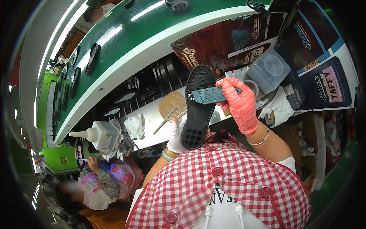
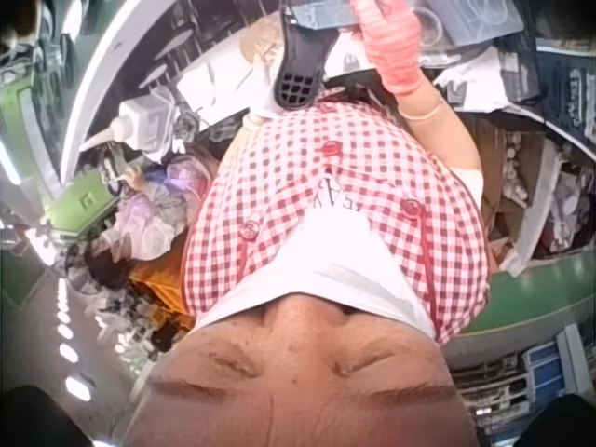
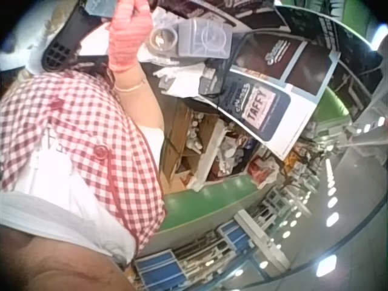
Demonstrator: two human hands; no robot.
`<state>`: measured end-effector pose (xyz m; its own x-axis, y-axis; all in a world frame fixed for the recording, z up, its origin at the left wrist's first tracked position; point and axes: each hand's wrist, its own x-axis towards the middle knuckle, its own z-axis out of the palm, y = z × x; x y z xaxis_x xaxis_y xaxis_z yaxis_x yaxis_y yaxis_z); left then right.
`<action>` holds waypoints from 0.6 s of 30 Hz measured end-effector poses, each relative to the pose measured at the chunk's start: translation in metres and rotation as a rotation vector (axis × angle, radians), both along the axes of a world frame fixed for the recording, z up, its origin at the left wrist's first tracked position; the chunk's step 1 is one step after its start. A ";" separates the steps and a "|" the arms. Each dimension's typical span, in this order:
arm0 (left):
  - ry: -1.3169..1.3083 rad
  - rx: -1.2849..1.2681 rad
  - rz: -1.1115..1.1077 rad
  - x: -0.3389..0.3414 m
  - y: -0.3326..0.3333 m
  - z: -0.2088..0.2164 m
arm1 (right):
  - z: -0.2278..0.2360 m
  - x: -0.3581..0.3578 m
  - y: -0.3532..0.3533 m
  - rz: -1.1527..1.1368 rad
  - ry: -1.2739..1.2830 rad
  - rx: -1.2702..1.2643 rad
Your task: The person cleans the soles of black slippers using a blue brush and a cleaning solution. They repeatedly dip the brush into a small container of liquid and scrub the textured bottom of the slippers, handling them one at a time.
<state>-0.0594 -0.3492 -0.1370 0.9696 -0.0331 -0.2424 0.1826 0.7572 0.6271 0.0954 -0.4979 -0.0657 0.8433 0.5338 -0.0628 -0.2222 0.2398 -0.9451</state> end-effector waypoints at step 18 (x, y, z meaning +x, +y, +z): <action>0.072 -0.015 0.298 0.026 -0.012 0.014 | -0.004 -0.020 0.003 0.065 -0.076 -0.154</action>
<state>-0.0333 -0.3615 -0.1227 0.9174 0.2460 -0.3127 -0.0053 0.7934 0.6087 0.0757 -0.4949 -0.0700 0.8128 0.5762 -0.0857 -0.1591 0.0781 -0.9842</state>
